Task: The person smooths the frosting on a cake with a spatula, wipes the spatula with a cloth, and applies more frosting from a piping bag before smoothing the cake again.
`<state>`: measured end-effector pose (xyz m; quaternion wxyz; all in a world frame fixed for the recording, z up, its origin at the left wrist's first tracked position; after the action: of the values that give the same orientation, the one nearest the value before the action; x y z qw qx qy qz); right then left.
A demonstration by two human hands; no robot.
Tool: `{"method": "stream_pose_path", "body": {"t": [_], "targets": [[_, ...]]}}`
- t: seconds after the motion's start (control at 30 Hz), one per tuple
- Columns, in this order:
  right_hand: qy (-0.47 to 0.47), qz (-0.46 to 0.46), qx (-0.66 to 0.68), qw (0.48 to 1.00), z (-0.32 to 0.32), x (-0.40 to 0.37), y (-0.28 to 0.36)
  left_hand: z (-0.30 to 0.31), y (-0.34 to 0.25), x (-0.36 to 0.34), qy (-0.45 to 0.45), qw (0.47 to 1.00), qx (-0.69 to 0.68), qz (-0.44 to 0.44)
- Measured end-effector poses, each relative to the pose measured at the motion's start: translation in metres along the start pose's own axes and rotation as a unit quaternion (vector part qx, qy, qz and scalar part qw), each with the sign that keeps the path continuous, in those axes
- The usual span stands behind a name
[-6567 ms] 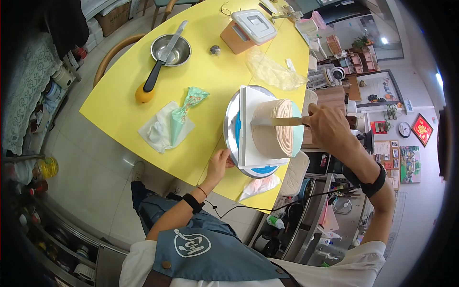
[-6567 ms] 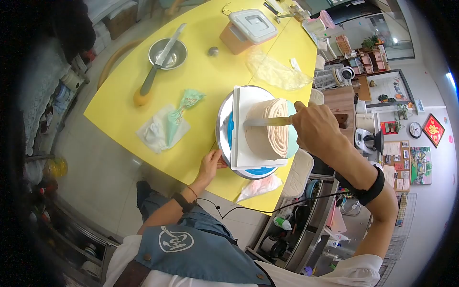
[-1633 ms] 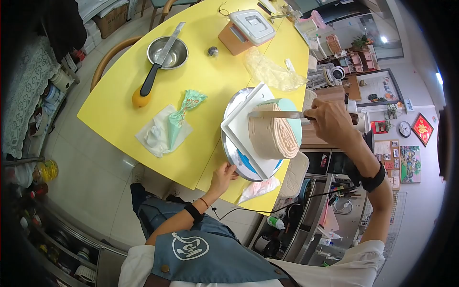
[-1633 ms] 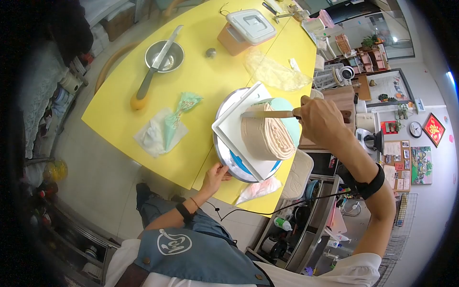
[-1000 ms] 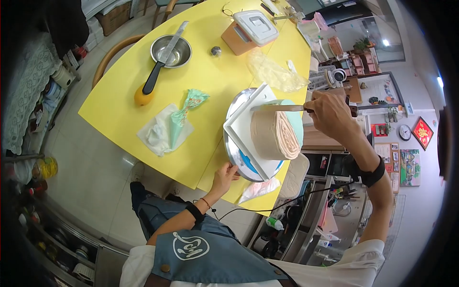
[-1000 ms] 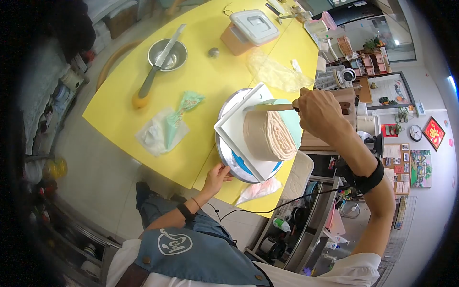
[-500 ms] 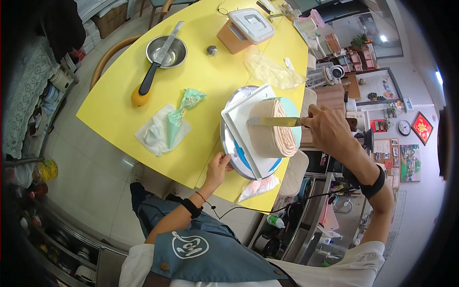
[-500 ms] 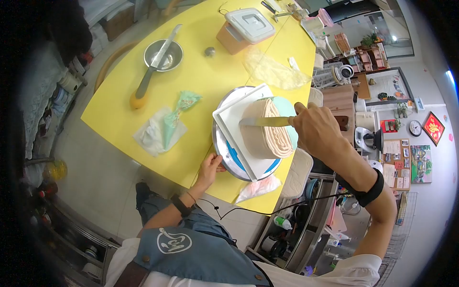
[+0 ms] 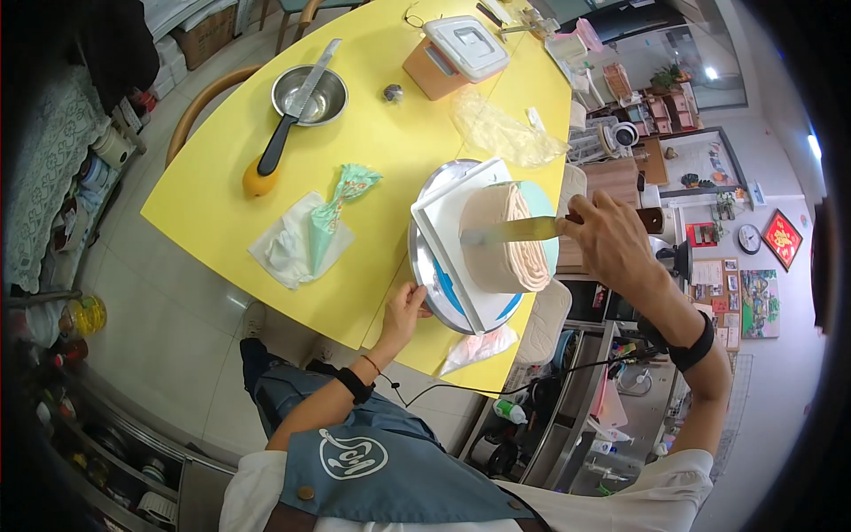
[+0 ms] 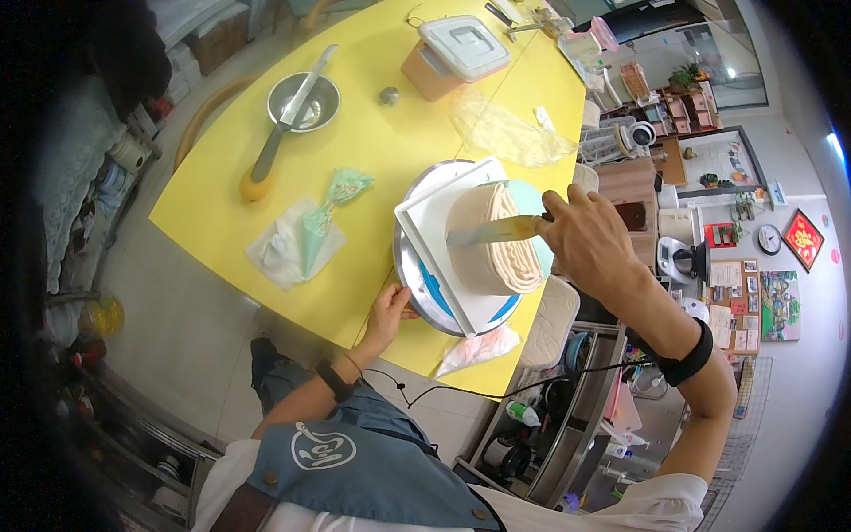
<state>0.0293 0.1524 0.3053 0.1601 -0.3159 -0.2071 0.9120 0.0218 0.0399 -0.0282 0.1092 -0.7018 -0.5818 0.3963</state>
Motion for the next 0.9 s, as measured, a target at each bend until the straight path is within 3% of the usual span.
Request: {"method": "stream_pose_path", "body": {"t": [0.17,0.3,0.57,0.9], "targets": [[-0.021,-0.006,-0.012,1.0,-0.006,0.008,-0.012,-0.009,0.021,-0.012,0.024,0.999,0.026,0.024],[0.027,-0.036,0.008,0.999,-0.005,0.017,-0.019,-0.015,0.037,-0.017,0.058,0.996,0.047,0.047],[-0.012,-0.019,0.027,0.999,-0.001,0.024,-0.021,-0.017,0.034,-0.019,0.079,0.992,0.08,0.058],[-0.021,-0.063,0.107,0.992,0.006,0.024,-0.032,-0.016,0.032,-0.02,0.078,0.991,0.096,0.054]]}}
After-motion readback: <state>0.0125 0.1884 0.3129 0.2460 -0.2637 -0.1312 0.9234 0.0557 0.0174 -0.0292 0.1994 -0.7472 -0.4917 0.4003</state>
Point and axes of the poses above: each hand's wrist, its own x-axis towards the middle knuckle, its own z-axis out of the back of the hand, y = z × x, the point moved 5 cm from there along x, towards the middle knuckle, and after that the axes turned 8 degrees about z, right-handed, at the moved point
